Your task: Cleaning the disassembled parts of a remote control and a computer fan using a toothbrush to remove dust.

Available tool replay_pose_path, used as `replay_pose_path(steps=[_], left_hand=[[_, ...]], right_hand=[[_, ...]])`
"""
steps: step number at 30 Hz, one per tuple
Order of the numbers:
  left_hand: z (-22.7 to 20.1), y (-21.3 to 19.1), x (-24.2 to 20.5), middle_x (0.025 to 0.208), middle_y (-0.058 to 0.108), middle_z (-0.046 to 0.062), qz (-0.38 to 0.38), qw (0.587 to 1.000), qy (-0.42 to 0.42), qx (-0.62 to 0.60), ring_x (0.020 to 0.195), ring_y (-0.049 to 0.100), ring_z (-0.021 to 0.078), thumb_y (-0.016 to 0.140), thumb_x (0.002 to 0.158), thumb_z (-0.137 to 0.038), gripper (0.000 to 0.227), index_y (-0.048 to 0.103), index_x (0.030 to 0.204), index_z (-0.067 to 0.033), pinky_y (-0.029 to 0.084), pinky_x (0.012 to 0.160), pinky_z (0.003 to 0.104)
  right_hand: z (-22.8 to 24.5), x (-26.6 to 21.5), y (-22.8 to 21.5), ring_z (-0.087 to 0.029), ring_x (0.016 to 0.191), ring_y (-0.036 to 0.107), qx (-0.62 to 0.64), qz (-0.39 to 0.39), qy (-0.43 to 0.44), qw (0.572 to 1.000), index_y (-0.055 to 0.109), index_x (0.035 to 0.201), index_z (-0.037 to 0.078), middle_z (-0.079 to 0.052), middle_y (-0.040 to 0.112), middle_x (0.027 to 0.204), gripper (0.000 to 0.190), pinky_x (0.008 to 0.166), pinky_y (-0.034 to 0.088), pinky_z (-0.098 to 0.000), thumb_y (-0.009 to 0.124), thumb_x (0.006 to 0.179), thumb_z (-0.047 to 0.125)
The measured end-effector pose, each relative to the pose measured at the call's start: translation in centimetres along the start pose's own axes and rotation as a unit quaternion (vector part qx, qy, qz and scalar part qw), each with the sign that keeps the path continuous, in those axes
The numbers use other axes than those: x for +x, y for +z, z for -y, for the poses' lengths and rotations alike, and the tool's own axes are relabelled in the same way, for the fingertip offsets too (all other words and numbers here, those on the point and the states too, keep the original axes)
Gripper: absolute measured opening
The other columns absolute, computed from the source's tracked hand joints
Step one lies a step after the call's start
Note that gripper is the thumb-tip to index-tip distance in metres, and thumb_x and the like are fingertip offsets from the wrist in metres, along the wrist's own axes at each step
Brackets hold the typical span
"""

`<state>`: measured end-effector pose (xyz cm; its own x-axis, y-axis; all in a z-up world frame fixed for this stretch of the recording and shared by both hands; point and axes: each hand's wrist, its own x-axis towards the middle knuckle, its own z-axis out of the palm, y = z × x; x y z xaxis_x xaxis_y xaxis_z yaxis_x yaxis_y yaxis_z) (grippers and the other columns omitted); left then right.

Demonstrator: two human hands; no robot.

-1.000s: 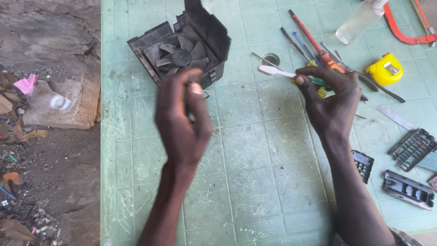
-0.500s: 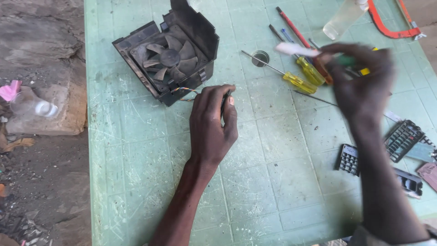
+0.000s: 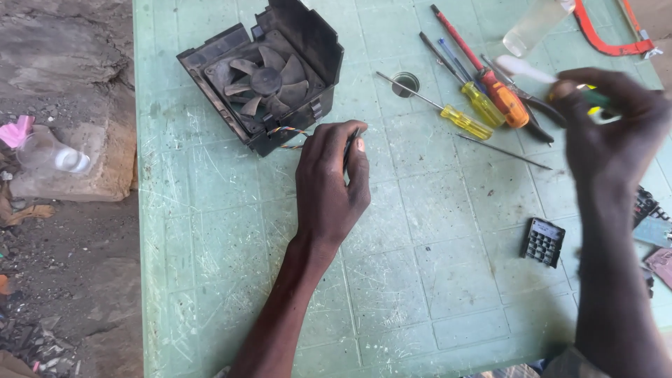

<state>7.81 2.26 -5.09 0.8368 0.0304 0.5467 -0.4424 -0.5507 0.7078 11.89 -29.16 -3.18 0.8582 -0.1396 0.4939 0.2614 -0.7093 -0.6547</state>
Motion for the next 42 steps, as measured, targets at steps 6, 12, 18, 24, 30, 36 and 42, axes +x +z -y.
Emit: replay_pose_path(steps=[6, 12, 18, 24, 30, 36, 42], left_hand=[[-0.5, 0.3, 0.4, 0.106, 0.064, 0.009, 0.003, 1.000, -0.007, 0.001, 0.094, 0.062, 0.0265, 0.045, 0.103, -0.011, 0.021, 0.062, 0.115, -0.0059, 0.049, 0.086, 0.040], [-0.2, 0.3, 0.2, 0.108, 0.065, 0.010, -0.004, 1.000, -0.008, 0.008, 0.098, 0.063, 0.0281, 0.047, 0.102, -0.009, 0.020, 0.062, 0.115, -0.0046, 0.050, 0.086, 0.041], [0.2, 0.3, 0.2, 0.109, 0.065, 0.010, -0.001, 1.000, -0.002, 0.018, 0.098, 0.063, 0.0282, 0.046, 0.104, -0.010, 0.021, 0.061, 0.117, -0.0045, 0.050, 0.086, 0.041], [0.5, 0.2, 0.3, 0.099, 0.064, 0.009, 0.016, 0.999, -0.021, 0.027, 0.087, 0.070, 0.0272, 0.044, 0.107, -0.019, 0.027, 0.065, 0.119, -0.0066, 0.053, 0.086, 0.041], [0.3, 0.1, 0.3, 0.100, 0.065, 0.011, 0.018, 0.999, -0.039, 0.010, 0.093, 0.070, 0.0305, 0.044, 0.106, -0.018, 0.028, 0.066, 0.119, -0.0068, 0.054, 0.085, 0.043], [0.5, 0.1, 0.3, 0.100, 0.067, 0.011, 0.012, 0.997, -0.073, -0.018, 0.097, 0.072, 0.0304, 0.044, 0.106, -0.020, 0.029, 0.067, 0.119, -0.0081, 0.057, 0.087, 0.044], [0.8, 2.9, 2.8, 0.108, 0.070, 0.016, -0.054, 0.865, -0.322, -0.380, 0.094, 0.068, 0.0215, 0.048, 0.103, -0.026, 0.038, 0.065, 0.127, -0.0019, 0.057, 0.072, 0.030]], right_hand=[[5.7, -3.8, 3.9, -0.016, 0.096, 0.068, 0.054, 0.085, -0.031, 0.994, 0.077, 0.114, 0.004, -0.008, 0.076, 0.108, 0.014, 0.085, 0.051, -0.0318, 0.078, 0.111, 0.018], [7.0, -6.0, 5.3, -0.014, 0.092, 0.054, -0.010, 0.098, 0.037, 0.994, 0.078, 0.109, 0.020, 0.003, 0.077, 0.105, 0.016, 0.094, 0.033, -0.0352, 0.081, 0.100, 0.033], [6.6, -5.9, 5.6, -0.016, 0.096, 0.050, -0.008, 0.095, 0.049, 0.994, 0.079, 0.110, 0.021, 0.004, 0.077, 0.106, 0.016, 0.090, 0.035, -0.0353, 0.080, 0.100, 0.033], [8.8, -5.7, 5.3, -0.022, 0.086, 0.047, 0.034, 0.085, 0.115, 0.989, 0.081, 0.106, 0.024, -0.007, 0.066, 0.079, 0.013, 0.092, 0.041, -0.0403, 0.083, 0.094, 0.027], [8.7, -5.7, 5.0, -0.023, 0.085, 0.047, 0.035, 0.078, 0.124, 0.989, 0.081, 0.105, 0.024, -0.007, 0.062, 0.072, 0.014, 0.093, 0.038, -0.0420, 0.082, 0.093, 0.030], [7.7, -5.6, 5.5, -0.024, 0.088, 0.052, 0.021, 0.065, 0.136, 0.988, 0.081, 0.103, 0.028, -0.005, 0.065, 0.074, 0.014, 0.095, 0.037, -0.0424, 0.083, 0.089, 0.032], [8.8, -2.7, 6.6, -0.024, 0.093, 0.057, 0.177, 0.066, 0.130, 0.973, 0.079, 0.113, 0.016, -0.015, 0.072, 0.092, 0.018, 0.093, 0.041, -0.0452, 0.074, 0.098, 0.024]])
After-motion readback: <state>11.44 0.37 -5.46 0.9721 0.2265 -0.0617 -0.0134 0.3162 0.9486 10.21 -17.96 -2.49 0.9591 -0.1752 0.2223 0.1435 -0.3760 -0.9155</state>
